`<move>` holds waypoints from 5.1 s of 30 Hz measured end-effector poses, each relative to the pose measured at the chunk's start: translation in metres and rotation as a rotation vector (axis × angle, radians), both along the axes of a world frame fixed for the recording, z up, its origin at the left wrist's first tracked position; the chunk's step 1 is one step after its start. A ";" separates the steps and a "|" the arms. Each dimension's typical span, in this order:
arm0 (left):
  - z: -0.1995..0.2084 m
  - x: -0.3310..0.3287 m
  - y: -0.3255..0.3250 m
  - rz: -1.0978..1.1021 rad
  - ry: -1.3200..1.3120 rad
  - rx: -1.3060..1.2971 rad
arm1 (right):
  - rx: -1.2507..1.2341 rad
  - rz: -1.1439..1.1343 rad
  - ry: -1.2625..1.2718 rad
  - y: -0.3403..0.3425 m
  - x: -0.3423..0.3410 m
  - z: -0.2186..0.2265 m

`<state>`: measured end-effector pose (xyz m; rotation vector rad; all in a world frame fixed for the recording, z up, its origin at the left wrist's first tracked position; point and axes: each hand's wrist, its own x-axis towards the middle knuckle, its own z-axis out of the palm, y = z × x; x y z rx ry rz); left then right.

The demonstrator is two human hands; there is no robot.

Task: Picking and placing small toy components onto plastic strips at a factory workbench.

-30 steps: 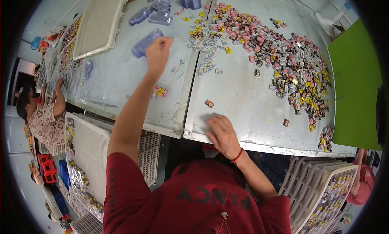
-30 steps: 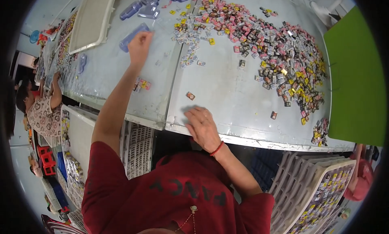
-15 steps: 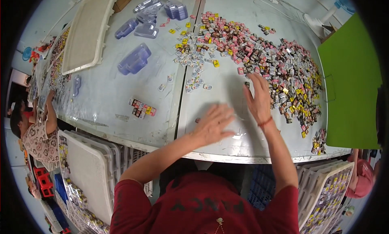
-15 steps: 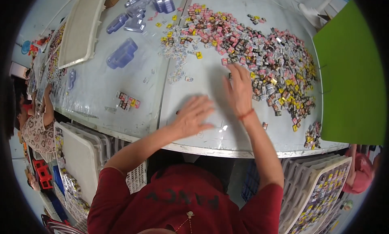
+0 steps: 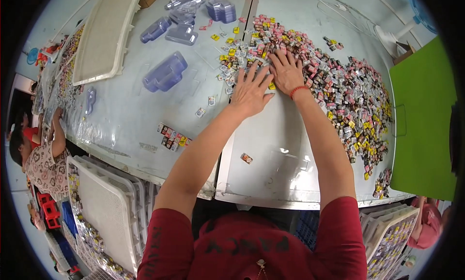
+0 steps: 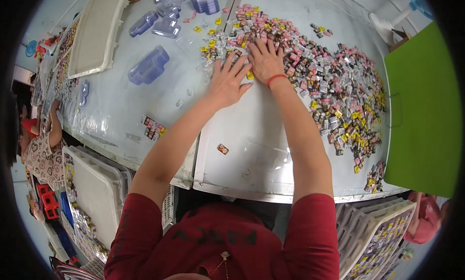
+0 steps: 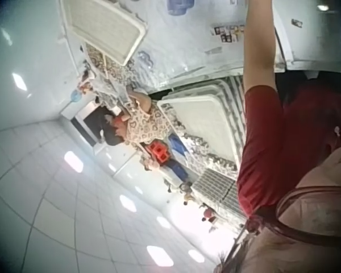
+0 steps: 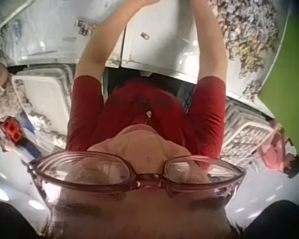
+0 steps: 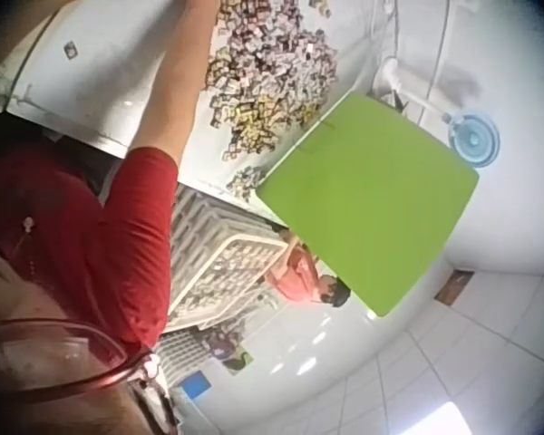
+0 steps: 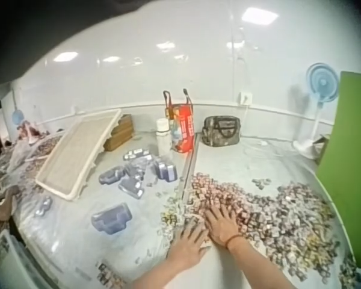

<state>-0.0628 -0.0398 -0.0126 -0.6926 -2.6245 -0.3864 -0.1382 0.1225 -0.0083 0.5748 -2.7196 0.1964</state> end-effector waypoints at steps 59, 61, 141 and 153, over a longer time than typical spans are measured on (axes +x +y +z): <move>0.019 0.105 0.015 -0.289 -0.289 0.318 | -0.341 0.104 -0.113 0.085 0.206 0.014; 0.023 0.098 0.019 -0.262 -0.249 0.368 | -0.307 0.100 -0.104 0.087 0.205 0.015; 0.003 0.112 0.045 -0.453 -0.189 0.356 | -0.262 0.098 -0.350 0.079 0.203 0.028; 0.017 0.113 0.042 -0.363 -0.201 0.428 | -0.269 0.139 -0.117 0.089 0.206 0.030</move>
